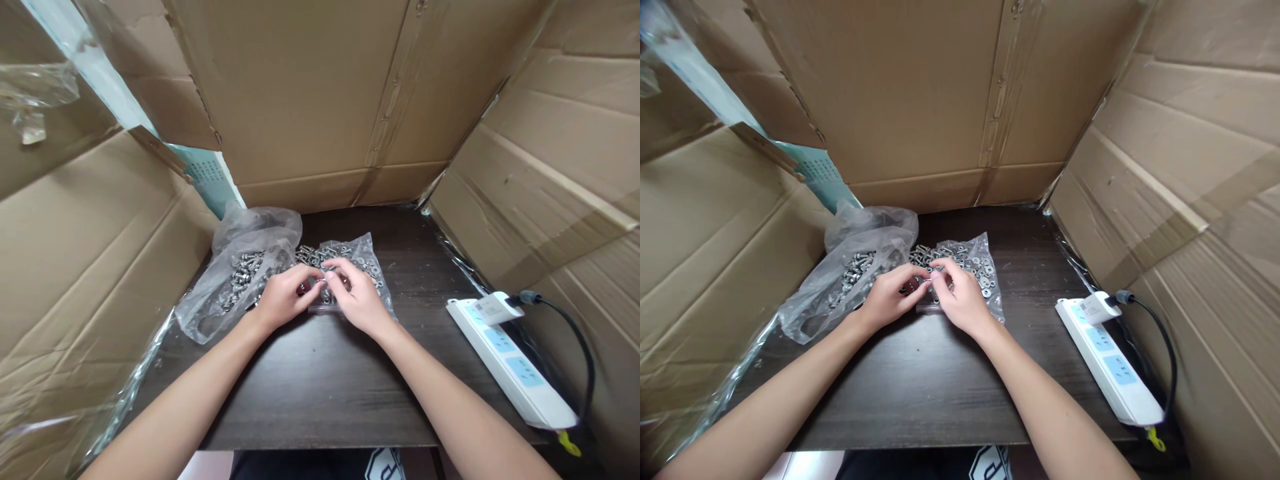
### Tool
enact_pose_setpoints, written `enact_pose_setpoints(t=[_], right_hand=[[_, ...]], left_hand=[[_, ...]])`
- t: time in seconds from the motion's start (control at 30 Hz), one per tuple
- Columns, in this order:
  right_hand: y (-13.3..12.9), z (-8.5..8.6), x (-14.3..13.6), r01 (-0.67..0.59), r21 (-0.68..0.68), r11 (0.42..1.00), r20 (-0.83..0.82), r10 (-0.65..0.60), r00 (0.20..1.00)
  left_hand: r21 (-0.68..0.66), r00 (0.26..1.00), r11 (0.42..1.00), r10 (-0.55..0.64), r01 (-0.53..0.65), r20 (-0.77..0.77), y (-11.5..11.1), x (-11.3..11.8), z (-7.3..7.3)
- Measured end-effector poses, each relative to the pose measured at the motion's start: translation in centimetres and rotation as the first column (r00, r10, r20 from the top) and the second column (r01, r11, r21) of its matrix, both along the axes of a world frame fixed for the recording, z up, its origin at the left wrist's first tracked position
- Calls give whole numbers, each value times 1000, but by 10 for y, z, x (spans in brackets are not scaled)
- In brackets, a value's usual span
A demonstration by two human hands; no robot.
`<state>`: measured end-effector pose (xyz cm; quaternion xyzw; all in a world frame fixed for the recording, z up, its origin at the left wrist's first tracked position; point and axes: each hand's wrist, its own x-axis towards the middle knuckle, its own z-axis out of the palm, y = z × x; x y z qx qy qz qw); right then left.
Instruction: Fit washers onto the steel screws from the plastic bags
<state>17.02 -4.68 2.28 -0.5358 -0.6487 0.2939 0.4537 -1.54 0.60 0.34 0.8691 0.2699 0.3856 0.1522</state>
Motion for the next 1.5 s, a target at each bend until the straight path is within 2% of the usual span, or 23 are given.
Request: enact_pose_setpoints(t=[0.23,0.37,0.5,0.67,1.2,1.5], right_hand=[[0,1,0,-18,6,1000,-10,18,1000],[-1,1,0,14,-10,1000,21,-13,1000],[-1,0,-1,-22,20,1000,-14,22,1000],[-1,-1,0,15,17,1000,56,-16,998],[1,-2,1,-56,-24,998,-24,55,998],[0,-2,1,-14,37,999,68,11,998]], left_hand=[[12,1000,1000,-12,12,14,0,0,0],[2,1000,1000,-9,9,11,0,0,0],[13,1000,1000,-21,21,20,0,0,-1],[3,1000,1000,-14,14,10,0,0,0],[-3,1000,1000,-6,6,23,1,0,-3],[-5,1000,1000,-23,23,1,0,0,-4]])
